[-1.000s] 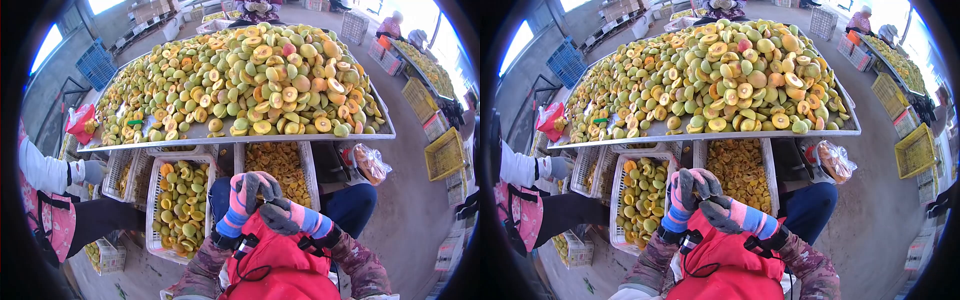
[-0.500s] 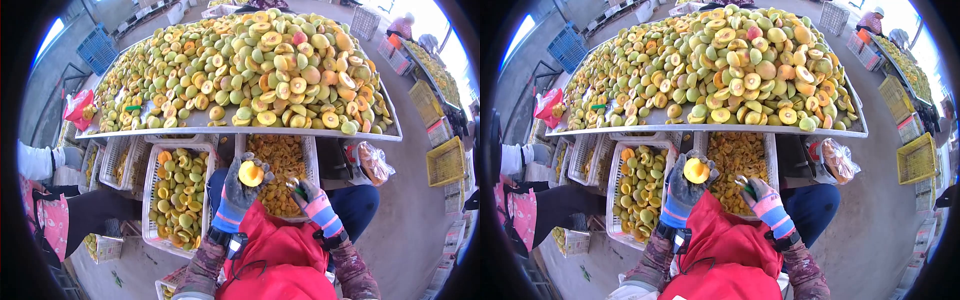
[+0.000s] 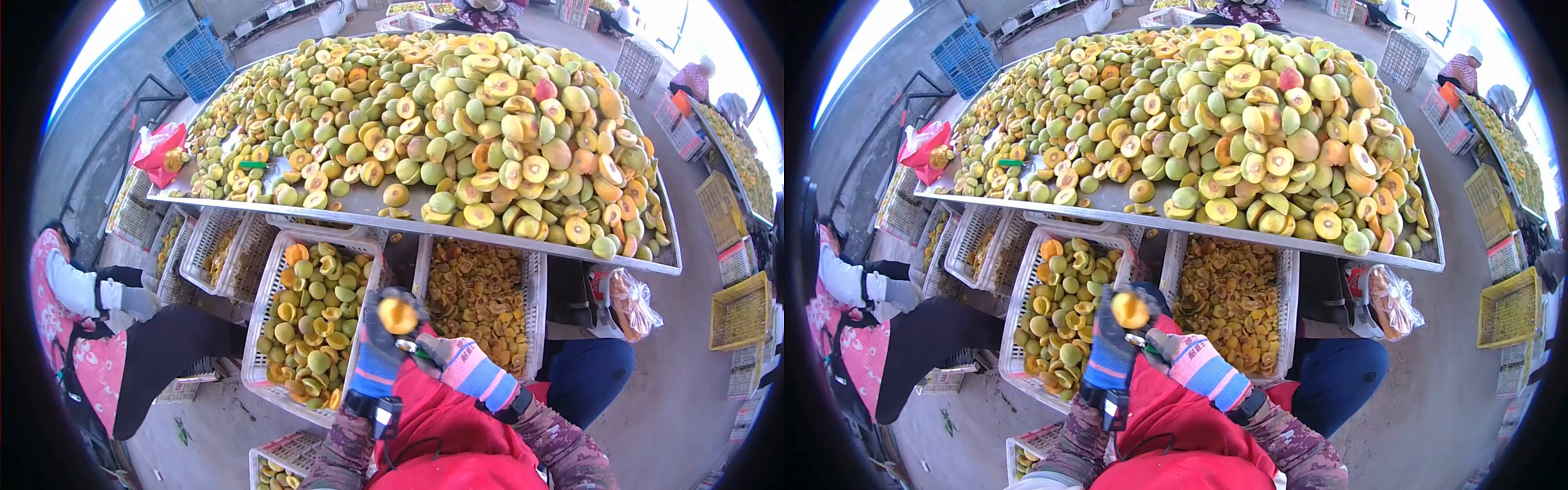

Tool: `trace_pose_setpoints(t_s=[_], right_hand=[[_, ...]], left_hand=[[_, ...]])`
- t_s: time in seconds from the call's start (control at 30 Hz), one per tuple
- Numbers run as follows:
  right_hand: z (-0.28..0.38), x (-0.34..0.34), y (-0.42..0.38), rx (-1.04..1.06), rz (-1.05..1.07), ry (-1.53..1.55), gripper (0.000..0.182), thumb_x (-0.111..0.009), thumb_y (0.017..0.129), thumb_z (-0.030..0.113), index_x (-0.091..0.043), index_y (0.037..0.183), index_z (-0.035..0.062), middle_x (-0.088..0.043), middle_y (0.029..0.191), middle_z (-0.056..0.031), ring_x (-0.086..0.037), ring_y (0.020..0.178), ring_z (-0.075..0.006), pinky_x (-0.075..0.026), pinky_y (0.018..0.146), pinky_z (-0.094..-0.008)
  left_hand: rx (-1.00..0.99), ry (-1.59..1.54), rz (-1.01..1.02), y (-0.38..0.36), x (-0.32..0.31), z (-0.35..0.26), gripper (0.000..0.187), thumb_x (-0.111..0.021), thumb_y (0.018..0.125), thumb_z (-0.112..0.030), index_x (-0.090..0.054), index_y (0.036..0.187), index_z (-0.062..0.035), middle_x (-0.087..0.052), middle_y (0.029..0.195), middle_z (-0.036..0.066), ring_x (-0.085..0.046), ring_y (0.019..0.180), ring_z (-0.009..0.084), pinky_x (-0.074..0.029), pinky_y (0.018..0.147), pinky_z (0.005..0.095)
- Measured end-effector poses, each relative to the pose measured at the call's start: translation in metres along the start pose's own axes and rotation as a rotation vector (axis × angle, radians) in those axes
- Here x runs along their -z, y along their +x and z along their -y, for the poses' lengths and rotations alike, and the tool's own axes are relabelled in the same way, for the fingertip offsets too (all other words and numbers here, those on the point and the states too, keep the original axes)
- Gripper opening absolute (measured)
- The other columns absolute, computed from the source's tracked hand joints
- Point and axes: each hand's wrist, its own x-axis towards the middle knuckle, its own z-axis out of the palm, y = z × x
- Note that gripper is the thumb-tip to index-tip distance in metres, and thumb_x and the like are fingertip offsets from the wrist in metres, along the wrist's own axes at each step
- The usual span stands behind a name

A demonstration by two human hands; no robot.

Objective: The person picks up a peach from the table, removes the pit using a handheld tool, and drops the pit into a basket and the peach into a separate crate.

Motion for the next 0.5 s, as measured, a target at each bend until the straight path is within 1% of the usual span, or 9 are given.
trace_pose_setpoints(t_s=[0.03, 0.1, 0.17, 0.23, 0.27, 0.33, 0.4, 0.47, 0.5], right_hand=[[-0.004, -0.001, 0.000, 0.015, 0.011, 0.066, 0.022, -0.061, 0.082, 0.016, -0.054, 0.101, 0.0079, -0.061, 0.076, -0.0157, -0.061, 0.070, -0.0345, -0.048, 0.059, -0.0405], [-0.027, 0.000, -0.008, -0.137, -0.235, 0.192, 0.024, -0.060, 0.085, 0.026, -0.050, 0.100, 0.0099, -0.062, 0.078, -0.0157, -0.061, 0.070, -0.0357, -0.047, 0.058, -0.0426], [-0.051, 0.023, -0.032, -0.448, -0.283, 0.102, 0.028, -0.059, 0.086, 0.029, -0.049, 0.103, 0.0094, -0.063, 0.084, -0.0169, -0.062, 0.077, -0.0368, -0.048, 0.062, -0.0448], [-0.096, 0.019, -0.067, -0.645, -0.310, -0.162, 0.029, -0.058, 0.086, 0.029, -0.048, 0.105, 0.0104, -0.064, 0.082, -0.0179, -0.062, 0.078, -0.0394, -0.048, 0.064, -0.0475], [-0.110, 0.016, -0.082, -0.636, -0.381, -0.177, 0.026, -0.058, 0.086, 0.028, -0.050, 0.101, 0.0091, -0.064, 0.079, -0.0181, -0.061, 0.075, -0.0398, -0.047, 0.063, -0.0473], [-0.112, 0.013, -0.095, -0.550, -0.489, -0.125, 0.018, -0.060, 0.084, 0.020, -0.056, 0.095, 0.0065, -0.063, 0.080, -0.0175, -0.061, 0.075, -0.0374, -0.048, 0.063, -0.0429], [-0.097, 0.015, -0.096, -0.441, -0.556, -0.117, 0.014, -0.061, 0.083, 0.015, -0.059, 0.093, 0.0044, -0.062, 0.082, -0.0169, -0.061, 0.076, -0.0362, -0.049, 0.065, -0.0403], [-0.084, 0.012, -0.102, -0.443, -0.548, -0.074, 0.015, -0.060, 0.084, 0.014, -0.061, 0.092, 0.0022, -0.063, 0.084, -0.0175, -0.061, 0.079, -0.0362, -0.050, 0.068, -0.0393], [-0.075, 0.013, -0.106, -0.467, -0.543, -0.057, 0.014, -0.059, 0.084, 0.013, -0.062, 0.092, 0.0018, -0.063, 0.087, -0.0184, -0.062, 0.081, -0.0358, -0.050, 0.070, -0.0386]], left_hand=[[-0.132, 0.194, -0.110, -0.001, 0.012, -0.013, 0.036, -0.045, 0.094, -0.040, -0.056, 0.090, -0.0062, -0.060, 0.076, 0.008, -0.060, 0.072, 0.0221, -0.052, 0.068, 0.0373], [-0.253, 0.112, 0.082, 0.009, 0.054, -0.065, 0.032, -0.045, 0.095, -0.033, -0.056, 0.101, -0.0031, -0.062, 0.087, 0.009, -0.061, 0.082, 0.0203, -0.051, 0.077, 0.0374], [-0.446, 1.085, -0.395, 0.028, 0.124, -0.107, 0.035, -0.051, 0.092, -0.030, -0.054, 0.113, -0.0026, -0.060, 0.106, 0.013, -0.058, 0.096, 0.0248, -0.047, 0.087, 0.0393], [-0.608, 2.296, -0.698, 0.038, 0.123, -0.120, 0.042, -0.060, 0.085, -0.029, -0.054, 0.118, -0.0045, -0.054, 0.120, 0.016, -0.054, 0.106, 0.0309, -0.042, 0.092, 0.0404], [-0.816, 1.970, -0.442, 0.054, 0.102, -0.128, 0.046, -0.067, 0.078, -0.030, -0.056, 0.117, -0.0073, -0.053, 0.119, 0.018, -0.050, 0.111, 0.0356, -0.040, 0.094, 0.0415], [-0.983, 1.820, -0.215, 0.102, 0.047, -0.119, 0.047, -0.068, 0.077, -0.028, -0.054, 0.117, -0.0081, -0.056, 0.116, 0.016, -0.053, 0.108, 0.0331, -0.042, 0.093, 0.0397], [-0.786, 1.822, -0.149, 0.146, -0.029, -0.100, 0.049, -0.063, 0.080, -0.036, -0.053, 0.118, -0.0088, -0.057, 0.117, 0.014, -0.055, 0.108, 0.0315, -0.043, 0.091, 0.0383], [-0.455, 2.175, -0.217, 0.213, -0.068, -0.075, 0.064, -0.056, 0.079, -0.056, -0.051, 0.123, -0.0107, -0.058, 0.118, 0.013, -0.056, 0.108, 0.0277, -0.044, 0.090, 0.0393], [-0.360, 2.303, -0.136, 0.246, -0.066, -0.063, 0.072, -0.058, 0.074, -0.061, -0.050, 0.123, -0.0096, -0.056, 0.120, 0.015, -0.055, 0.110, 0.0268, -0.045, 0.090, 0.0400]])
